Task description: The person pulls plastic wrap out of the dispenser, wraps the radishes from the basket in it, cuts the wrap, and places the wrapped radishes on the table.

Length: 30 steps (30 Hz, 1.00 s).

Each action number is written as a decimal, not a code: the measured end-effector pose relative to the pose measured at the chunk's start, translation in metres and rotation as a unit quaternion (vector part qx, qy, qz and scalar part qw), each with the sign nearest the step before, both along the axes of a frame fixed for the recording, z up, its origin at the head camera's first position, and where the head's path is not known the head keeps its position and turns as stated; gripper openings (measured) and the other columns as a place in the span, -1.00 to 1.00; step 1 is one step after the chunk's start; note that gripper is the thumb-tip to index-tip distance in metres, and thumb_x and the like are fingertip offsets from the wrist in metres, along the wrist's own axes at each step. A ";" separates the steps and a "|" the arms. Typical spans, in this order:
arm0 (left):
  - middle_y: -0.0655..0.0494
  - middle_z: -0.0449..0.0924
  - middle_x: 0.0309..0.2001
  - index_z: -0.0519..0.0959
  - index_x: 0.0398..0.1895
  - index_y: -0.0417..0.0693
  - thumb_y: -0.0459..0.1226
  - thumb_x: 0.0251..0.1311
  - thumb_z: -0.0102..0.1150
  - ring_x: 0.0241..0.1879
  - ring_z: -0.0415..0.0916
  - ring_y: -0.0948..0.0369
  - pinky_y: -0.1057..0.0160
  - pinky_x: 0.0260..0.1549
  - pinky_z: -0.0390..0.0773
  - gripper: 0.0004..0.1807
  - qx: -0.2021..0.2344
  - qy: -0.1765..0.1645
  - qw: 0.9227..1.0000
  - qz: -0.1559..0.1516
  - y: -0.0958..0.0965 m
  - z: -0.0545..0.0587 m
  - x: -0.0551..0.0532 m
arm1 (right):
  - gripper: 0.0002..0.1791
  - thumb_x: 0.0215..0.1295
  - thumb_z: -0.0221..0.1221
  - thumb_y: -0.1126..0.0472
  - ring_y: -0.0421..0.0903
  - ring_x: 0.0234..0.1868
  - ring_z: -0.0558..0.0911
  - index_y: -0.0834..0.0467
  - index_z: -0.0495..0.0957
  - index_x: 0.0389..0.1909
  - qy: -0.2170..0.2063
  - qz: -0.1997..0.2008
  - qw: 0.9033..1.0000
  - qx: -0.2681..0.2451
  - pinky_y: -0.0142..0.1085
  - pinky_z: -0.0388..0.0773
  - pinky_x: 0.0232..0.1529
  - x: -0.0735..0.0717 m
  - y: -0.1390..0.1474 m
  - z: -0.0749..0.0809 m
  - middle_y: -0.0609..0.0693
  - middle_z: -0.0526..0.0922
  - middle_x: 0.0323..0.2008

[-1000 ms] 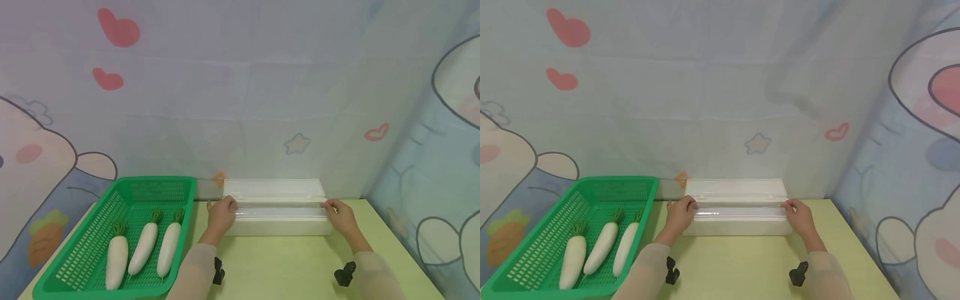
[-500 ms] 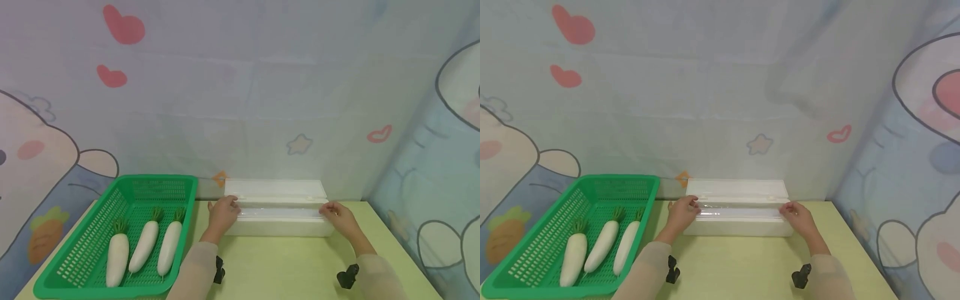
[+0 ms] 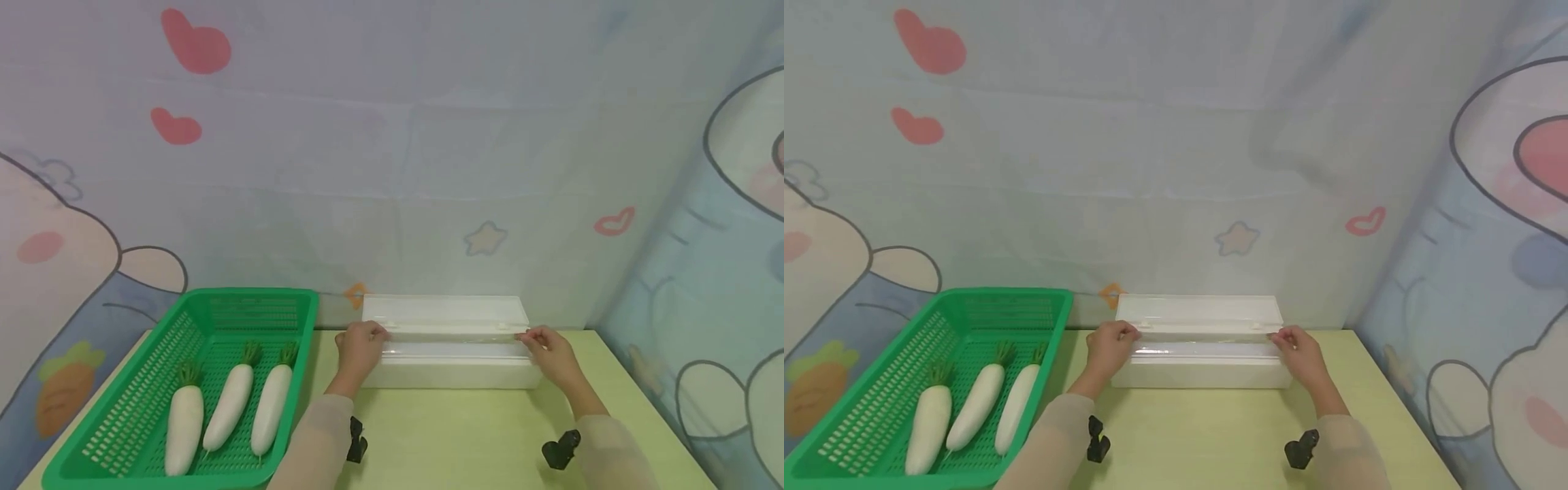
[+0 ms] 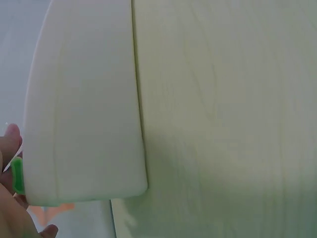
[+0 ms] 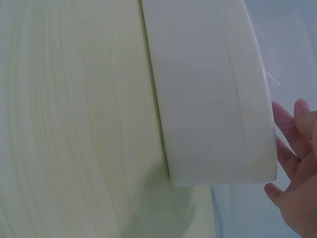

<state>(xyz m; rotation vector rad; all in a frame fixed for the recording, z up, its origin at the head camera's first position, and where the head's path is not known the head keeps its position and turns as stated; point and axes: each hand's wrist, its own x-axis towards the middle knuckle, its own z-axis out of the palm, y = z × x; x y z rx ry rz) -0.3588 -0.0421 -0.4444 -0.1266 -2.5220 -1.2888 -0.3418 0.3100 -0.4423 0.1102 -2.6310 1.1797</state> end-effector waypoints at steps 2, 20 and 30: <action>0.10 0.68 -0.38 0.65 -0.47 -0.05 -0.22 0.23 0.23 -0.30 0.56 0.10 -0.07 0.15 0.22 -0.84 0.011 0.004 1.000 0.001 -0.001 0.003 0.001 | -0.78 0.44 0.06 0.18 -0.07 -0.16 0.58 0.30 0.47 -0.24 -0.003 0.002 1.000 -0.007 -0.31 0.43 -0.18 0.000 -0.003 0.005 0.20 0.70 -0.11; -0.09 0.68 -0.30 0.60 -0.34 -0.28 -0.36 0.28 0.14 -0.28 0.68 0.03 0.15 -0.19 0.61 -0.87 0.183 -0.056 0.980 -0.048 0.000 0.039 0.001 | -0.73 0.48 -0.02 0.21 -0.31 -0.22 0.69 0.40 0.35 -0.08 -0.039 0.069 0.983 -0.163 -0.39 0.59 -0.08 0.001 0.002 0.038 0.13 0.71 -0.17; -0.15 0.65 -0.23 0.56 -0.40 -0.27 -0.38 0.29 0.14 -0.31 0.68 0.09 0.17 -0.27 0.63 -0.87 0.208 -0.061 0.974 -0.061 -0.003 0.058 0.005 | -0.72 0.48 -0.01 0.19 -0.36 -0.23 0.68 0.38 0.35 -0.07 -0.035 0.057 0.981 -0.180 -0.36 0.59 -0.07 0.004 0.001 0.060 0.01 0.72 -0.20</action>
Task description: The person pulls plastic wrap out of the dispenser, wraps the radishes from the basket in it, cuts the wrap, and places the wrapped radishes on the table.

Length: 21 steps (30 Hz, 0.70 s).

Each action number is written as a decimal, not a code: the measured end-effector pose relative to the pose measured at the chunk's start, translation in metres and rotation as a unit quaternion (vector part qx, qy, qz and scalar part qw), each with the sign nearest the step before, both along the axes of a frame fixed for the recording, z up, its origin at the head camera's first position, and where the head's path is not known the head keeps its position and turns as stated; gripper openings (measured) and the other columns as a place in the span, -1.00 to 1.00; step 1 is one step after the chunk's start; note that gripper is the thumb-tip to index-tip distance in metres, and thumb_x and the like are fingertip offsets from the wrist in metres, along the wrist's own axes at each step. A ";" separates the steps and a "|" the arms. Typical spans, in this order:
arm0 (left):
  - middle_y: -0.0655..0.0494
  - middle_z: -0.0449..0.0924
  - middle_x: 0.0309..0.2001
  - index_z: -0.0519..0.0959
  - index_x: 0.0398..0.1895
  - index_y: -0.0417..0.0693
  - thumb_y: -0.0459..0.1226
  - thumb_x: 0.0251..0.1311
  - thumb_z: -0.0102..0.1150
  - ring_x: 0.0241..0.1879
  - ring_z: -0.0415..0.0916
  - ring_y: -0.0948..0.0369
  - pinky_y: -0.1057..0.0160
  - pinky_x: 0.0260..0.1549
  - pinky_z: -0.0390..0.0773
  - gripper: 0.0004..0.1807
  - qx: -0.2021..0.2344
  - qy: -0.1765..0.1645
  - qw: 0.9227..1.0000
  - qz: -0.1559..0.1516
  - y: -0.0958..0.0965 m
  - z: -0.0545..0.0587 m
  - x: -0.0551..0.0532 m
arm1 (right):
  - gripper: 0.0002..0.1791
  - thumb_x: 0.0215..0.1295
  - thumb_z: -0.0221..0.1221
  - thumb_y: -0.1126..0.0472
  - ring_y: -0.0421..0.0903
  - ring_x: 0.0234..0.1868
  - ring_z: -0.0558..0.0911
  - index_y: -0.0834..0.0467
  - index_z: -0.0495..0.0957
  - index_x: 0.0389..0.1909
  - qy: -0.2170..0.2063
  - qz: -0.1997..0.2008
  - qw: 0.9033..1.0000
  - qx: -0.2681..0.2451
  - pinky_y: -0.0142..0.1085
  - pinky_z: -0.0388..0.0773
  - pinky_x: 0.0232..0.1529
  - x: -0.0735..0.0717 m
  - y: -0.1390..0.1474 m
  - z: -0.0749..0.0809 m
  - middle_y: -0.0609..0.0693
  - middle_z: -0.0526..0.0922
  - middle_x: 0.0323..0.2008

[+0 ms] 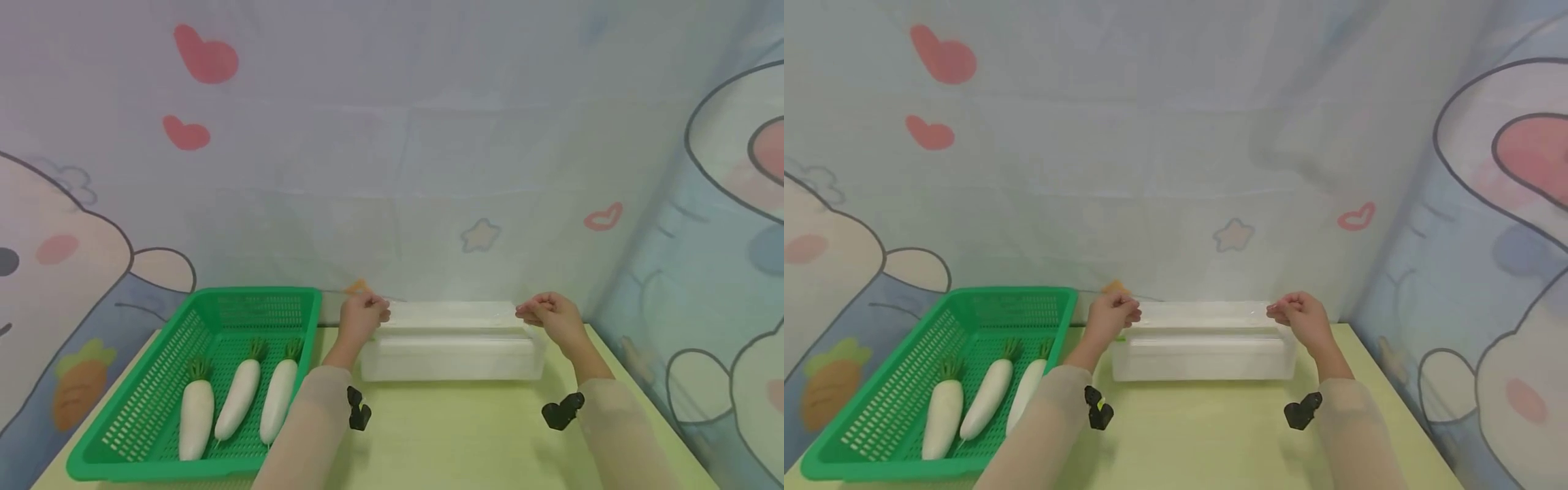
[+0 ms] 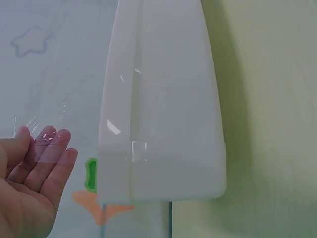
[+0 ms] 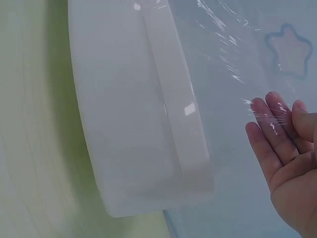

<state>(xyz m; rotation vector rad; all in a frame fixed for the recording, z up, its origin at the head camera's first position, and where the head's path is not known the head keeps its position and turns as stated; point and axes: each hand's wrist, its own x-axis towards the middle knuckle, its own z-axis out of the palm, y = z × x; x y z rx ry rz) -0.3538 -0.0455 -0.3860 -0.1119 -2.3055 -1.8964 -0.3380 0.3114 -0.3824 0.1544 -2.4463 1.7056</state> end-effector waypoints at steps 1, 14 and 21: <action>-0.15 0.65 -0.23 0.55 -0.41 -0.27 -0.38 0.29 0.14 -0.31 0.68 0.09 0.19 -0.29 0.62 -0.87 -0.001 -0.003 1.000 0.002 0.000 0.001 0.000 | -0.73 0.48 -0.01 0.20 -0.36 -0.24 0.68 0.38 0.35 -0.08 -0.002 0.000 1.000 -0.006 -0.36 0.59 -0.07 0.000 0.000 0.001 -0.03 0.72 -0.22; -0.13 0.68 -0.30 0.61 -0.32 -0.31 -0.36 0.26 0.18 -0.34 0.68 0.09 0.25 -0.34 0.61 -0.88 -0.006 0.000 1.000 0.005 -0.001 0.011 0.008 | -0.79 0.49 -0.03 0.24 -0.39 -0.25 0.67 0.37 0.33 -0.12 0.010 0.014 1.000 -0.022 -0.39 0.58 -0.08 0.007 0.003 0.009 -0.22 0.71 -0.30; -0.08 0.61 -0.28 0.59 -0.31 -0.27 -0.36 0.30 0.14 -0.31 0.67 0.10 0.20 -0.28 0.63 -0.89 -0.009 0.015 1.000 -0.018 -0.002 0.028 0.017 | -0.76 0.50 -0.05 0.21 -0.39 -0.23 0.66 0.35 0.33 -0.09 0.019 0.017 1.000 -0.011 -0.38 0.58 -0.05 0.014 0.005 0.023 -0.29 0.68 -0.32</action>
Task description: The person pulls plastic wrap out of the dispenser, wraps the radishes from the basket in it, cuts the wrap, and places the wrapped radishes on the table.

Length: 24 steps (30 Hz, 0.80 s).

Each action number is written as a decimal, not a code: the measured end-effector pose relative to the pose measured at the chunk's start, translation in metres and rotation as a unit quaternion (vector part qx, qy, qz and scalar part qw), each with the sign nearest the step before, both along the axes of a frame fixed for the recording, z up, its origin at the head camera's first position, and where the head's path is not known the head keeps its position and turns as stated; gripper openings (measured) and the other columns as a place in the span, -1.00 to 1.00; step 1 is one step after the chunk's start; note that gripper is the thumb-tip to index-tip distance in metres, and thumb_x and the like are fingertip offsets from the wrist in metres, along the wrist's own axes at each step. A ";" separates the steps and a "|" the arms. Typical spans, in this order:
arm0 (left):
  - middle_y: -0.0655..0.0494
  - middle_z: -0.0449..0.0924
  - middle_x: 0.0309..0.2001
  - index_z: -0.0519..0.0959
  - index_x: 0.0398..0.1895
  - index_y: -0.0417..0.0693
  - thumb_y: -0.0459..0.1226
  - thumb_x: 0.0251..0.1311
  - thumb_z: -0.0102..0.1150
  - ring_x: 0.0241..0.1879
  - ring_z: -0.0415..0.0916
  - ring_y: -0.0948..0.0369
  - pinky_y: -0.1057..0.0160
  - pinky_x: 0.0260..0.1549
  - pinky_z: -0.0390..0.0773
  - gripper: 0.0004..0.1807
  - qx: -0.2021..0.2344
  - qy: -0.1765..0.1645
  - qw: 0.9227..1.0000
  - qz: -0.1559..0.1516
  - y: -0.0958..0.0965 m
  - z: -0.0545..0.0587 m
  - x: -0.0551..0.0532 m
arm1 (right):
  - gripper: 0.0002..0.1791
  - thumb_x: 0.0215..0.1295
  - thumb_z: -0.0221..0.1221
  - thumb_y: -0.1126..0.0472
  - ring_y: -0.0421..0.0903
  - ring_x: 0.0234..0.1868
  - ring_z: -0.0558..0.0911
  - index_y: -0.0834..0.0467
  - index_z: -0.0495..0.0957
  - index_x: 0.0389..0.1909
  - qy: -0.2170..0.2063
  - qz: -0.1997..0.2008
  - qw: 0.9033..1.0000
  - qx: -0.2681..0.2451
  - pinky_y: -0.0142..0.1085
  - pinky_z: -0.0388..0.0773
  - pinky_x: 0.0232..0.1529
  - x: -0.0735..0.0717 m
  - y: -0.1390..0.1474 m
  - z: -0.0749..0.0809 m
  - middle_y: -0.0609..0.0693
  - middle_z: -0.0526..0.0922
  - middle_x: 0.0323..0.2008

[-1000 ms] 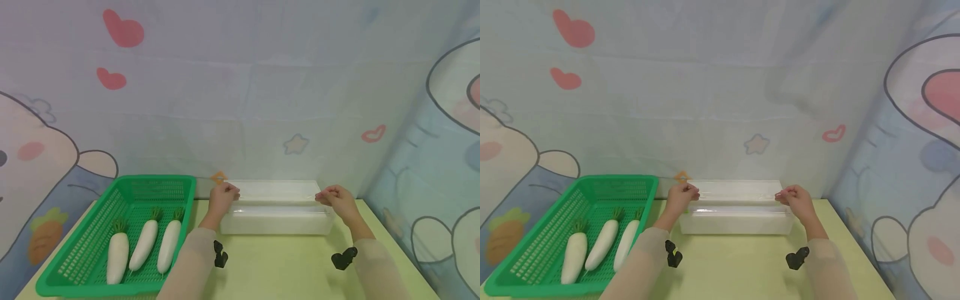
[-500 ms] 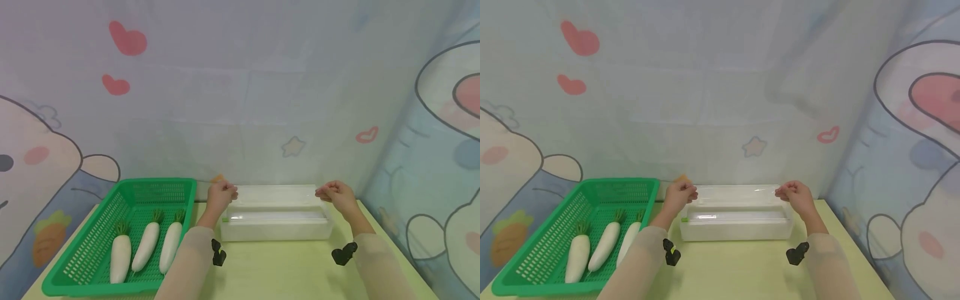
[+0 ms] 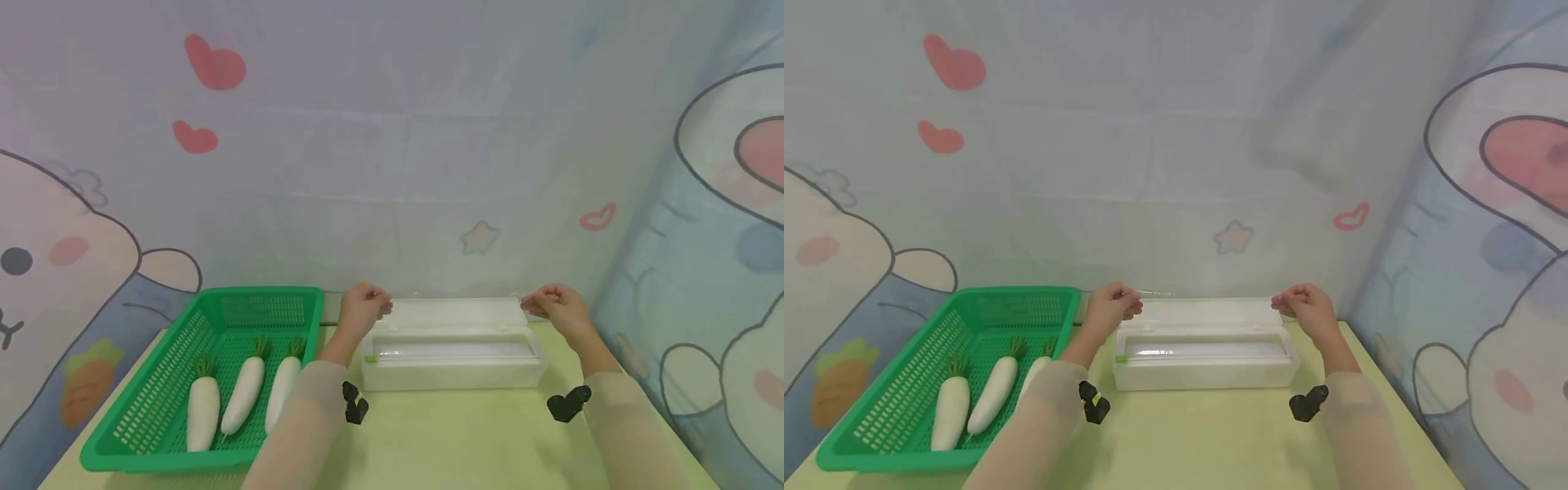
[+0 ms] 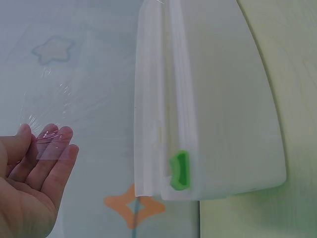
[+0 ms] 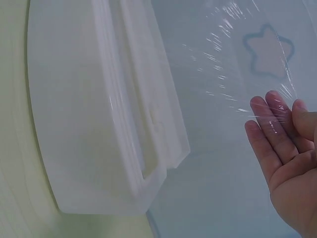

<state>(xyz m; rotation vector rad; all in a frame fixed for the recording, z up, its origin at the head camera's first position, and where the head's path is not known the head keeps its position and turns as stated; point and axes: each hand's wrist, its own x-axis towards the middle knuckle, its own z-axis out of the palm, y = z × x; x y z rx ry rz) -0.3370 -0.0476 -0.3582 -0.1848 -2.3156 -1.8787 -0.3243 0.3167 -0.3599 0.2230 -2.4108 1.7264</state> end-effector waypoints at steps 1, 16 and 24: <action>-0.08 0.62 -0.27 0.58 -0.30 -0.27 -0.35 0.30 0.14 -0.30 0.67 0.09 0.20 -0.27 0.63 -0.89 -0.002 -0.003 1.000 -0.001 0.000 0.002 0.000 | -0.76 0.50 -0.05 0.21 -0.39 -0.23 0.66 0.36 0.33 -0.09 0.001 0.001 1.000 0.003 -0.37 0.58 -0.04 0.000 0.000 0.002 -0.29 0.68 -0.32; -0.17 0.69 -0.30 0.59 -0.28 -0.30 -0.33 0.30 0.15 -0.29 0.68 0.07 0.15 -0.21 0.64 -0.85 0.001 0.006 1.000 -0.006 -0.001 0.023 0.002 | -0.79 0.50 -0.05 0.23 -0.39 -0.25 0.66 0.36 0.32 -0.14 0.032 0.019 0.999 -0.004 -0.43 0.57 -0.08 0.005 0.002 0.027 -0.35 0.67 -0.36; -0.16 0.70 -0.30 0.59 -0.32 -0.28 -0.31 0.30 0.16 -0.27 0.69 0.06 0.19 -0.23 0.64 -0.84 0.004 0.027 1.000 -0.002 0.000 0.038 -0.002 | -0.76 0.50 -0.04 0.21 -0.39 -0.24 0.66 0.36 0.32 -0.11 0.042 0.014 0.999 0.008 -0.48 0.56 -0.11 -0.002 0.004 0.042 -0.34 0.67 -0.34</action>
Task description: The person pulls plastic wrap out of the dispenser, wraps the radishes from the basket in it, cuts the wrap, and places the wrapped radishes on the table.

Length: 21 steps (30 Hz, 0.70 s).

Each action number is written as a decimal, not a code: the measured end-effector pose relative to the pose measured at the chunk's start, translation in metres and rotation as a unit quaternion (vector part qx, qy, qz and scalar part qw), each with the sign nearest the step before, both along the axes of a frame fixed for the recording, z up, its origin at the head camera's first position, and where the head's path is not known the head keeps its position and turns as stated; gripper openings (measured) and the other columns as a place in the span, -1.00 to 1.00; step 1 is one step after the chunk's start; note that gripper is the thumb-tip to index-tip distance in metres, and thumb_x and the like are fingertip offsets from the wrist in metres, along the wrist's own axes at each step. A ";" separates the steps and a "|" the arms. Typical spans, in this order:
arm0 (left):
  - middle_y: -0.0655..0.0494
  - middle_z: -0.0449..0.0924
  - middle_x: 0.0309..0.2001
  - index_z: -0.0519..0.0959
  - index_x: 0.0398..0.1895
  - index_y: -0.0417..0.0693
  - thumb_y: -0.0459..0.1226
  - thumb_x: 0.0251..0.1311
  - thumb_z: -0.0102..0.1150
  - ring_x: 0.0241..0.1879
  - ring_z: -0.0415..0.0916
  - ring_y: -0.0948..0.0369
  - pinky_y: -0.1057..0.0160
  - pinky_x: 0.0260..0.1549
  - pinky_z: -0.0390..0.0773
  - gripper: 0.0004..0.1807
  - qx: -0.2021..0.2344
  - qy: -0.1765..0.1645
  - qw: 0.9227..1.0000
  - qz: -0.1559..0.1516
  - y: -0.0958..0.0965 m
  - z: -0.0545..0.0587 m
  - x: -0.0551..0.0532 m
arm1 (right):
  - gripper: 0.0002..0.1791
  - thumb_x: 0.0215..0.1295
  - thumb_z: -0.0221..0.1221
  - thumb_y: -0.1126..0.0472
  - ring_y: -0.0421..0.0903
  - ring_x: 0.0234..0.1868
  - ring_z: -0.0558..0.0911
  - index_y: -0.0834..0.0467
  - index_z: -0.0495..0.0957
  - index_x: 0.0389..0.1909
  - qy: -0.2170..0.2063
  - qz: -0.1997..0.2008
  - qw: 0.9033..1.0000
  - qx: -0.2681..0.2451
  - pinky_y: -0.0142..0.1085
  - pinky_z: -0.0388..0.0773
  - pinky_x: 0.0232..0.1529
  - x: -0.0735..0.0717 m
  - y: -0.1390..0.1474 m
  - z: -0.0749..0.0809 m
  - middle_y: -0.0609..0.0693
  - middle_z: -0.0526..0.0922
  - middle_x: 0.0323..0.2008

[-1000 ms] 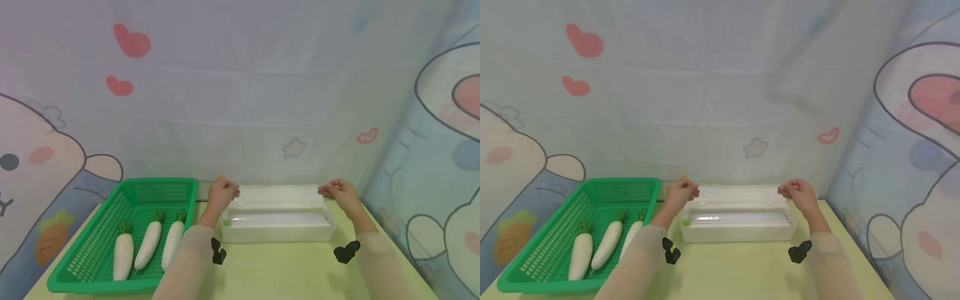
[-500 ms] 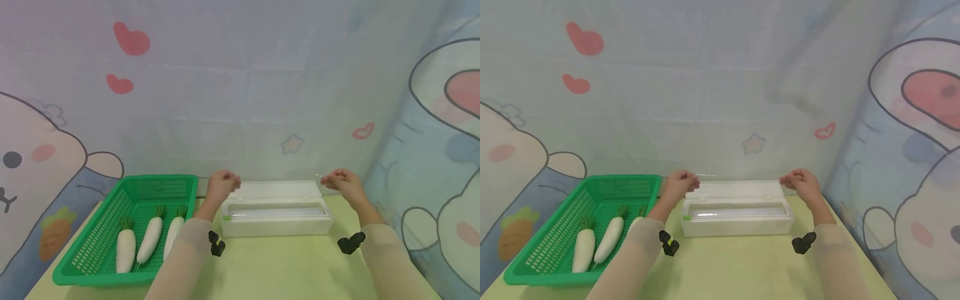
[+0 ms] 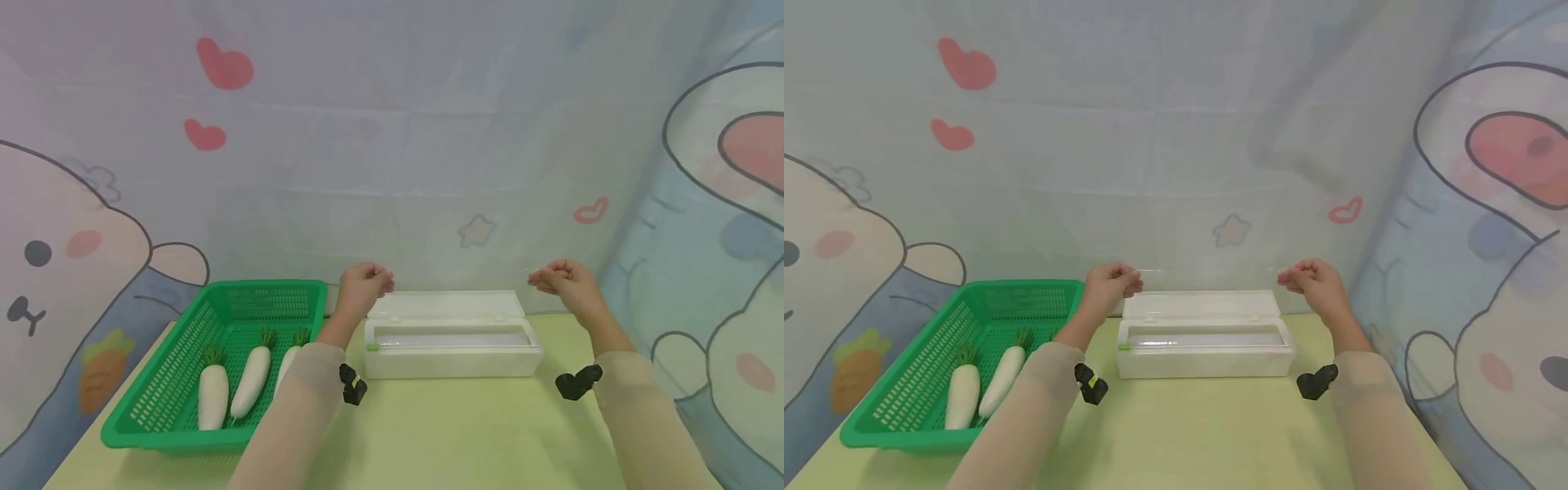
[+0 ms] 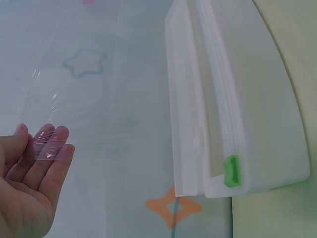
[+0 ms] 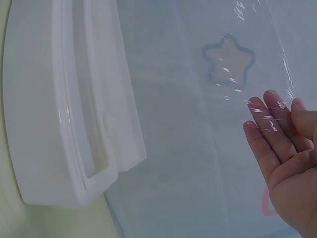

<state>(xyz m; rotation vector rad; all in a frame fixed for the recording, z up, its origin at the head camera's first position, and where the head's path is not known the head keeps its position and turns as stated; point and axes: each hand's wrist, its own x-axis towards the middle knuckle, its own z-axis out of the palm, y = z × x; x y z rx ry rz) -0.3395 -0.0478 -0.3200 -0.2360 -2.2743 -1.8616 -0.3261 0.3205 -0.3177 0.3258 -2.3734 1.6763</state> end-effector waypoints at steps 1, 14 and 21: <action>-0.16 0.70 -0.30 0.59 -0.32 -0.28 -0.31 0.30 0.16 -0.27 0.69 0.06 0.19 -0.22 0.64 -0.84 0.000 0.001 1.000 0.001 0.000 0.001 -0.001 | -0.75 0.49 -0.04 0.21 -0.39 -0.24 0.66 0.37 0.32 -0.10 0.001 0.000 1.000 0.003 -0.48 0.56 -0.11 -0.001 0.000 0.002 -0.33 0.68 -0.33; -0.14 0.70 -0.28 0.60 -0.30 -0.25 -0.27 0.31 0.16 -0.27 0.68 0.10 0.15 -0.18 0.63 -0.83 -0.010 -0.001 1.000 -0.002 -0.006 0.023 -0.002 | -0.74 0.49 -0.04 0.20 -0.42 -0.25 0.65 0.39 0.31 -0.15 0.017 0.003 1.000 -0.010 -0.52 0.56 -0.13 -0.003 -0.006 0.025 -0.36 0.67 -0.37; -0.14 0.68 -0.25 0.59 -0.25 -0.26 -0.28 0.33 0.13 -0.22 0.67 0.07 0.12 -0.10 0.61 -0.83 -0.005 -0.001 1.000 -0.017 -0.008 0.039 0.001 | -0.75 0.50 -0.05 0.19 -0.43 -0.25 0.65 0.36 0.32 -0.14 0.019 -0.003 1.000 0.001 -0.52 0.56 -0.14 -0.003 -0.006 0.039 -0.38 0.67 -0.36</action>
